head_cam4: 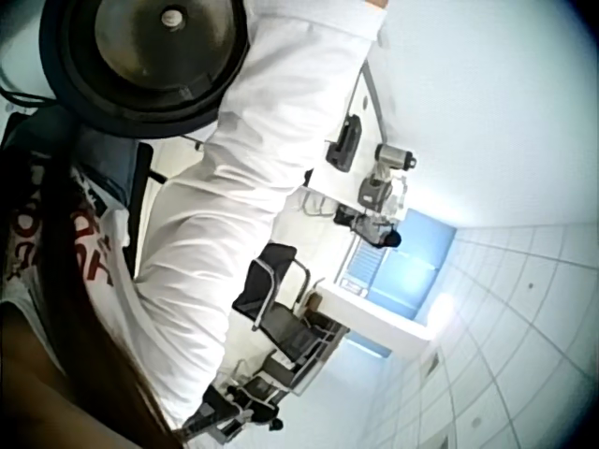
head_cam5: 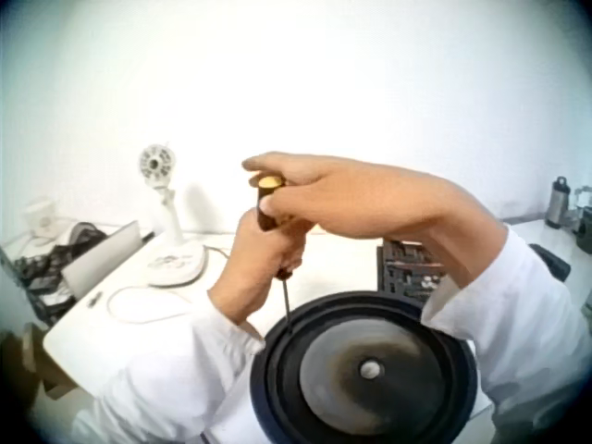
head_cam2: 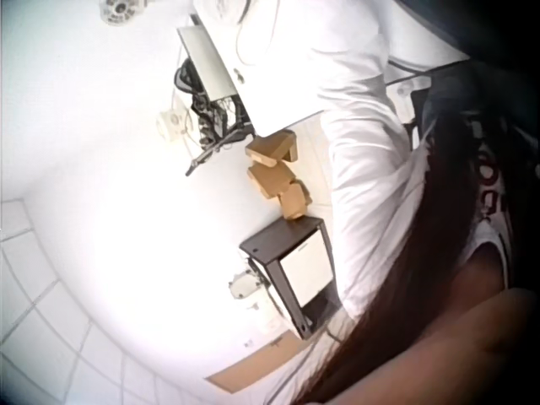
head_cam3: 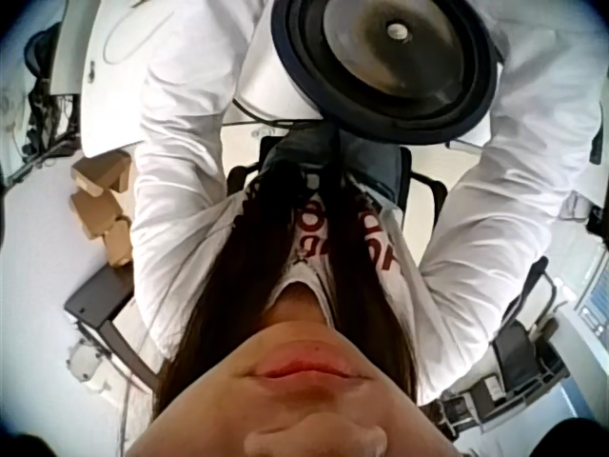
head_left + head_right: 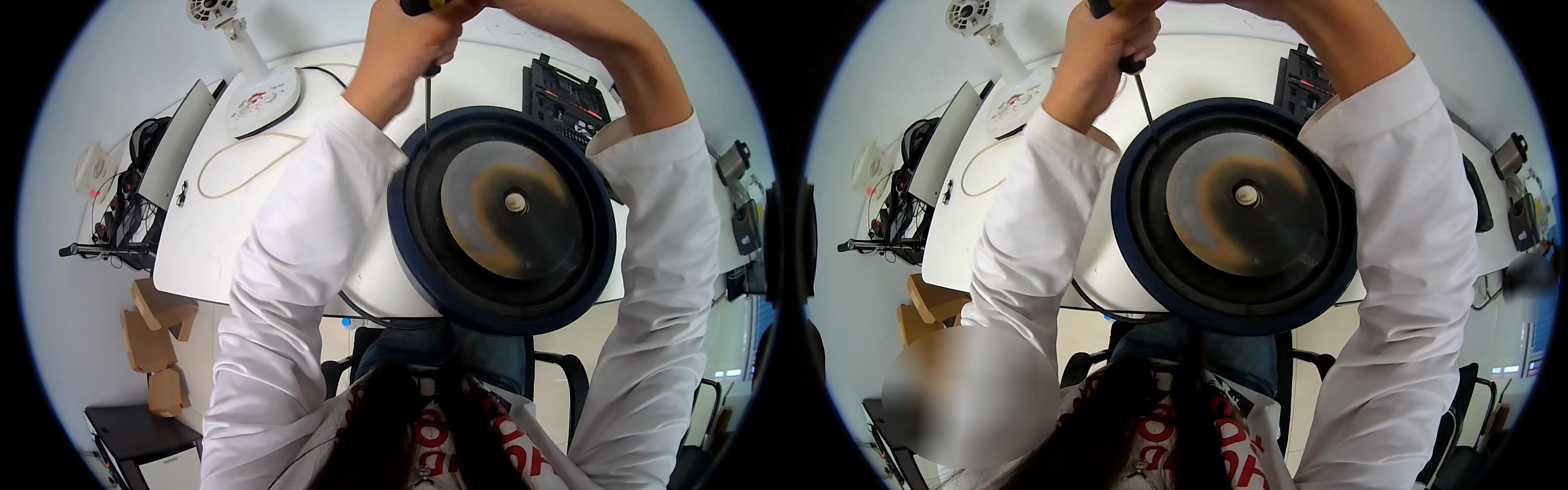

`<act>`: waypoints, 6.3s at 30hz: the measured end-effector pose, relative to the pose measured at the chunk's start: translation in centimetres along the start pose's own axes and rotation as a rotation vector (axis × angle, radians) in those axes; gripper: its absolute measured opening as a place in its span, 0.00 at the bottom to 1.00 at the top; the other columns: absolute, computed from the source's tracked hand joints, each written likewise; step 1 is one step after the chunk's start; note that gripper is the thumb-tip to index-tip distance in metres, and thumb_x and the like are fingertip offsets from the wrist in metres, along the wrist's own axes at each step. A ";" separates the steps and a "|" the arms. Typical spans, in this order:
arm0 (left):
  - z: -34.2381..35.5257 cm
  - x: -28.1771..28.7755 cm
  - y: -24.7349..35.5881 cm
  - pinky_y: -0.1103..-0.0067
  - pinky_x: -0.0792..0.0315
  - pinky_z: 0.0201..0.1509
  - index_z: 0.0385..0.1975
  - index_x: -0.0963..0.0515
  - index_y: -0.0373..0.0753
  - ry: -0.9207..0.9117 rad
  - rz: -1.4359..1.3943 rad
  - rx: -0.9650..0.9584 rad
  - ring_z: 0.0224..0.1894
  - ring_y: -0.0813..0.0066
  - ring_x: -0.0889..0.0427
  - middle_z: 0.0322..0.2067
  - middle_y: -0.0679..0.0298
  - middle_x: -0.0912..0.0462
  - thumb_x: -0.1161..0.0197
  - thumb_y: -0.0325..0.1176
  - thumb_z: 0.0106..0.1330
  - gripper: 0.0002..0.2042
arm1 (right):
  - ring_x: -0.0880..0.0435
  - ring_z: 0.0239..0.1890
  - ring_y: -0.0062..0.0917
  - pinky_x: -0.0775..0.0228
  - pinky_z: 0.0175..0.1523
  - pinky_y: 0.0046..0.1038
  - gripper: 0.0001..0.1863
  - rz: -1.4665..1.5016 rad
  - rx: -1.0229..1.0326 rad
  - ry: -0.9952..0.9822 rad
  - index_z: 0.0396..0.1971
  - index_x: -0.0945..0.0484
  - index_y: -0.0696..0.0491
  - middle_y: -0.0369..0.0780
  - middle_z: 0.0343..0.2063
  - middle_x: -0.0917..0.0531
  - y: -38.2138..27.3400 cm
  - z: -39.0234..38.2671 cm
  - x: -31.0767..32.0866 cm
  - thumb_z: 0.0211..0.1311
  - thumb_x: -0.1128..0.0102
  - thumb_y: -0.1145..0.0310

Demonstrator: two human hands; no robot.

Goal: The person holds a large blue speaker, flips it to inspect the back, and uses a screwdriver to tighten screws around the rim. They rotate the speaker to access different screw locations and finish by placing it on the table.

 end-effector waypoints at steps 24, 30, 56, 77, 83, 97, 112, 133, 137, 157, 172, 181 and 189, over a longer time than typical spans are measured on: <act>-1.4 -3.2 -0.7 0.85 0.42 0.22 0.29 0.30 0.39 -0.632 -0.287 0.139 0.14 0.87 0.40 0.14 0.74 0.36 0.38 0.34 0.62 0.08 | 0.22 0.38 0.28 0.28 0.47 0.28 0.22 0.274 0.162 0.100 0.46 0.28 0.63 0.45 0.36 0.21 2.1 -0.1 0.3 0.60 0.38 0.60; -3.6 -1.7 -0.5 0.82 0.34 0.31 0.27 0.29 0.33 0.097 0.132 -0.253 0.24 0.83 0.31 0.19 0.70 0.30 0.38 0.32 0.61 0.09 | 0.22 0.30 0.28 0.27 0.36 0.29 0.26 -0.311 -0.019 0.501 0.35 0.30 0.60 0.45 0.28 0.22 3.1 -1.1 1.1 0.55 0.35 0.51; -3.1 -4.0 -1.6 0.86 0.52 0.21 0.25 0.34 0.45 -0.986 -0.532 0.186 0.12 0.89 0.47 0.11 0.77 0.44 0.43 0.35 0.65 0.09 | 0.25 0.40 0.25 0.31 0.45 0.24 0.24 0.278 0.091 -0.026 0.54 0.32 0.62 0.41 0.41 0.22 1.1 -0.8 -1.4 0.64 0.45 0.62; -1.2 -1.5 -3.0 0.85 0.41 0.26 0.24 0.34 0.43 -0.542 -0.142 0.151 0.15 0.85 0.37 0.11 0.75 0.40 0.42 0.35 0.64 0.10 | 0.21 0.37 0.27 0.28 0.44 0.24 0.20 0.252 0.093 0.230 0.45 0.28 0.61 0.43 0.34 0.19 3.0 0.3 -0.3 0.59 0.37 0.63; -2.5 -0.4 0.0 0.81 0.39 0.27 0.25 0.32 0.38 0.116 0.034 -0.191 0.17 0.82 0.38 0.16 0.70 0.34 0.43 0.28 0.61 0.05 | 0.20 0.29 0.31 0.27 0.34 0.26 0.25 -0.141 -0.082 0.418 0.34 0.30 0.61 0.49 0.29 0.20 2.5 -0.2 0.4 0.51 0.30 0.56; -1.1 -2.4 -1.8 0.84 0.38 0.25 0.25 0.30 0.40 -0.643 -0.208 0.127 0.15 0.84 0.37 0.12 0.74 0.37 0.37 0.37 0.60 0.10 | 0.18 0.32 0.24 0.25 0.39 0.23 0.13 0.187 0.057 0.265 0.37 0.18 0.60 0.42 0.30 0.15 2.2 0.4 -0.2 0.58 0.37 0.65; -2.7 -3.4 -2.2 0.87 0.51 0.17 0.19 0.38 0.46 -0.916 -0.443 0.182 0.11 0.90 0.47 0.07 0.77 0.45 0.38 0.33 0.62 0.14 | 0.22 0.44 0.32 0.27 0.52 0.30 0.22 0.351 0.214 0.003 0.56 0.30 0.59 0.46 0.44 0.23 1.2 -1.1 -0.8 0.62 0.46 0.71; -1.9 -3.8 -2.2 0.85 0.53 0.18 0.26 0.33 0.41 -0.693 -0.282 0.174 0.12 0.88 0.46 0.10 0.75 0.43 0.41 0.34 0.65 0.09 | 0.21 0.46 0.32 0.28 0.51 0.29 0.25 0.438 -0.003 0.181 0.56 0.36 0.66 0.50 0.45 0.21 2.9 -1.6 -0.7 0.63 0.44 0.68; -2.0 -4.2 -3.2 0.85 0.49 0.21 0.24 0.36 0.45 -0.680 -0.204 0.236 0.13 0.88 0.45 0.12 0.76 0.42 0.43 0.34 0.66 0.10 | 0.19 0.38 0.28 0.26 0.43 0.25 0.23 0.178 -0.129 0.388 0.44 0.27 0.65 0.47 0.34 0.19 3.2 -3.1 0.5 0.58 0.36 0.62; -2.8 -2.5 -3.2 0.83 0.54 0.20 0.17 0.44 0.45 -0.526 -0.309 0.166 0.16 0.85 0.51 0.14 0.75 0.49 0.50 0.29 0.64 0.14 | 0.29 0.31 0.21 0.36 0.36 0.24 0.17 0.185 0.076 0.060 0.53 0.36 0.57 0.40 0.29 0.26 0.6 -2.4 -1.6 0.70 0.53 0.65; -2.6 -0.6 -3.6 0.83 0.52 0.21 0.21 0.40 0.47 -1.064 -0.730 0.196 0.14 0.86 0.51 0.10 0.76 0.48 0.49 0.34 0.68 0.13 | 0.27 0.36 0.24 0.35 0.42 0.25 0.29 0.346 0.120 -0.060 0.67 0.49 0.59 0.44 0.35 0.25 1.0 0.2 -3.6 0.71 0.55 0.64; -2.4 -2.6 -4.1 0.86 0.55 0.18 0.19 0.42 0.47 -0.943 -0.634 0.264 0.13 0.89 0.51 0.11 0.77 0.48 0.49 0.31 0.68 0.14 | 0.33 0.28 0.19 0.37 0.36 0.23 0.16 0.227 0.127 0.203 0.53 0.33 0.55 0.36 0.24 0.29 1.5 0.5 -2.7 0.69 0.52 0.66; -2.0 -3.0 -4.1 0.85 0.51 0.21 0.16 0.41 0.46 -0.792 -0.408 0.276 0.15 0.89 0.47 0.12 0.76 0.47 0.52 0.34 0.69 0.16 | 0.34 0.26 0.16 0.38 0.34 0.20 0.13 0.247 0.084 0.264 0.49 0.30 0.55 0.35 0.22 0.31 2.3 -0.6 -1.9 0.69 0.51 0.66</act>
Point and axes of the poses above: each hand's wrist, its own z-axis towards the middle knuckle, its own x-axis out of the back of the hand, y = z × x, the point moved 9 cm from there along z, towards the middle knuckle
